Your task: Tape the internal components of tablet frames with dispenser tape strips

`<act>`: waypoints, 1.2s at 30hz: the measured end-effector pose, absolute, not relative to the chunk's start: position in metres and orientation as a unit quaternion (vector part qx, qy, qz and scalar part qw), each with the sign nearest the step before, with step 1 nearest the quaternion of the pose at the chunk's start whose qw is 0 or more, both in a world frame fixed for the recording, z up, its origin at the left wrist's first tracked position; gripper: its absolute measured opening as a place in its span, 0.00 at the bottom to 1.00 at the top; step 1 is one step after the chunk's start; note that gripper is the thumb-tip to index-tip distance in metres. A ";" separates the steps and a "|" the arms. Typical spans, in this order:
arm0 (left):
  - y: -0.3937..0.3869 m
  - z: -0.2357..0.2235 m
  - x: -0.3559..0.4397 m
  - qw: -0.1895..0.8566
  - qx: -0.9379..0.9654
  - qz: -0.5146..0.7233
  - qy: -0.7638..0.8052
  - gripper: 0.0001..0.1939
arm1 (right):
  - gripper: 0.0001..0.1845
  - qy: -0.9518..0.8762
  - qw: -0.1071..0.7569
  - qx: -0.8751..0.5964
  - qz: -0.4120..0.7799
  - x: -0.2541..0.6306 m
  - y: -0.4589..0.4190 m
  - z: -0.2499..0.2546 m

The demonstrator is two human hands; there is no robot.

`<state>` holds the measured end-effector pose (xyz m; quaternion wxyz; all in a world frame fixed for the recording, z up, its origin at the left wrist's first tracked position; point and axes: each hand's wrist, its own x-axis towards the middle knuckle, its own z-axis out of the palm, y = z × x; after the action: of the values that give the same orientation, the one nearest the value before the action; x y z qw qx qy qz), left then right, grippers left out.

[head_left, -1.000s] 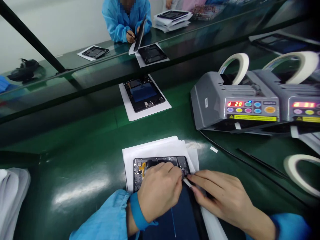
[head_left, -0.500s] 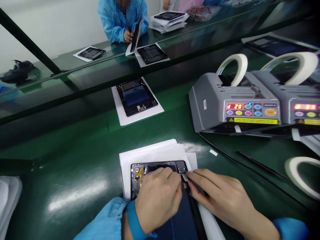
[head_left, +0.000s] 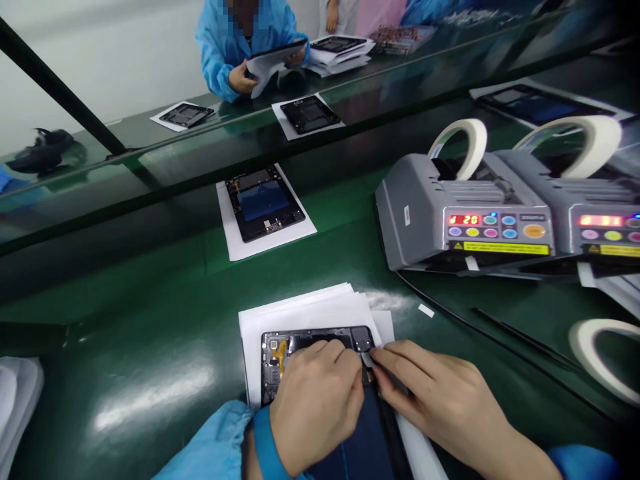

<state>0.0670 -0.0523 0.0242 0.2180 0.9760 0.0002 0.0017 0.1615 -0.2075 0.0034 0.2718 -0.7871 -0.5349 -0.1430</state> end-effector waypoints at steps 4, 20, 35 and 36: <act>-0.053 0.023 0.066 0.214 0.977 0.005 0.004 0.06 | 0.09 -0.543 0.264 -0.787 -0.127 0.161 -0.206 0.005; -0.052 0.026 0.067 0.221 0.975 0.005 0.012 0.06 | 0.16 -0.582 0.226 -0.778 -0.071 0.158 -0.215 0.010; -0.055 0.037 0.084 0.195 0.975 -0.045 0.097 0.09 | 0.19 -0.517 0.349 -0.779 -0.063 0.158 -0.231 -0.013; -0.055 0.037 0.085 0.190 0.976 -0.043 0.099 0.09 | 0.19 -0.520 0.347 -0.778 -0.065 0.159 -0.232 -0.013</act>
<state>0.0846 -0.0552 0.0366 0.1899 0.9759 0.0989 -0.0428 0.1587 -0.2324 -0.0127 0.3474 -0.7776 -0.5201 -0.0651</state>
